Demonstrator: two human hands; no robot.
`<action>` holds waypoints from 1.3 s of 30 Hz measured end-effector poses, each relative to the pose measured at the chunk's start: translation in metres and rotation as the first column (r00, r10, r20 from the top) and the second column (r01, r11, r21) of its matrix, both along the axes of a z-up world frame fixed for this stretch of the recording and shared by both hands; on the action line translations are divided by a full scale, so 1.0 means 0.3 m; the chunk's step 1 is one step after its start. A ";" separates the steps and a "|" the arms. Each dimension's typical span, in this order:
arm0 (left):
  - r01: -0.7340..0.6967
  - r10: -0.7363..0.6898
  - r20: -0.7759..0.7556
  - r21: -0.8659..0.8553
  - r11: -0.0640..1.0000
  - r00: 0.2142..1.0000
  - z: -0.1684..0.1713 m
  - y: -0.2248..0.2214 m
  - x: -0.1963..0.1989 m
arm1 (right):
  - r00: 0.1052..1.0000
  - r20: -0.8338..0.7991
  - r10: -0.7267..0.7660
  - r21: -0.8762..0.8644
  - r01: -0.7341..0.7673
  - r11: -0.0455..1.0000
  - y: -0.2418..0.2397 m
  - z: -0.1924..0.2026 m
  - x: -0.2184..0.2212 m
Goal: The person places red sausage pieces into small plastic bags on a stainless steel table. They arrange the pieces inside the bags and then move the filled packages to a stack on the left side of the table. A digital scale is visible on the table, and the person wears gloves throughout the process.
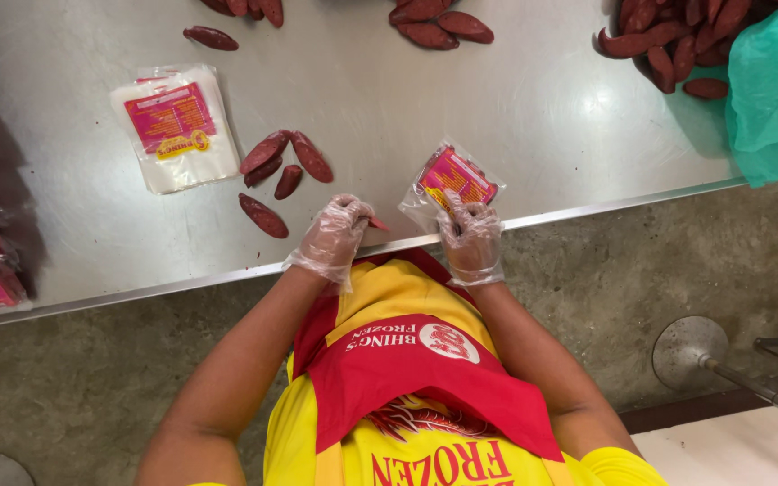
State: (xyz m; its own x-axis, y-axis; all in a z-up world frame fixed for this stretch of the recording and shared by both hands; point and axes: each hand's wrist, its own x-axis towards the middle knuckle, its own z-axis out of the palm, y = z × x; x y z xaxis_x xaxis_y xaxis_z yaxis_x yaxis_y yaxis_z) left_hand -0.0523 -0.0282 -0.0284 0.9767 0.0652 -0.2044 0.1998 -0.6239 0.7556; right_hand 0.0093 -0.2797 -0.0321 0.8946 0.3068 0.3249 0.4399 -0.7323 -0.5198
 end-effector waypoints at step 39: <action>-0.151 0.152 -0.166 0.021 0.988 0.974 -0.011 -0.052 0.157 | 0.997 -0.073 -0.032 0.091 0.039 0.995 -0.031 -0.028 0.005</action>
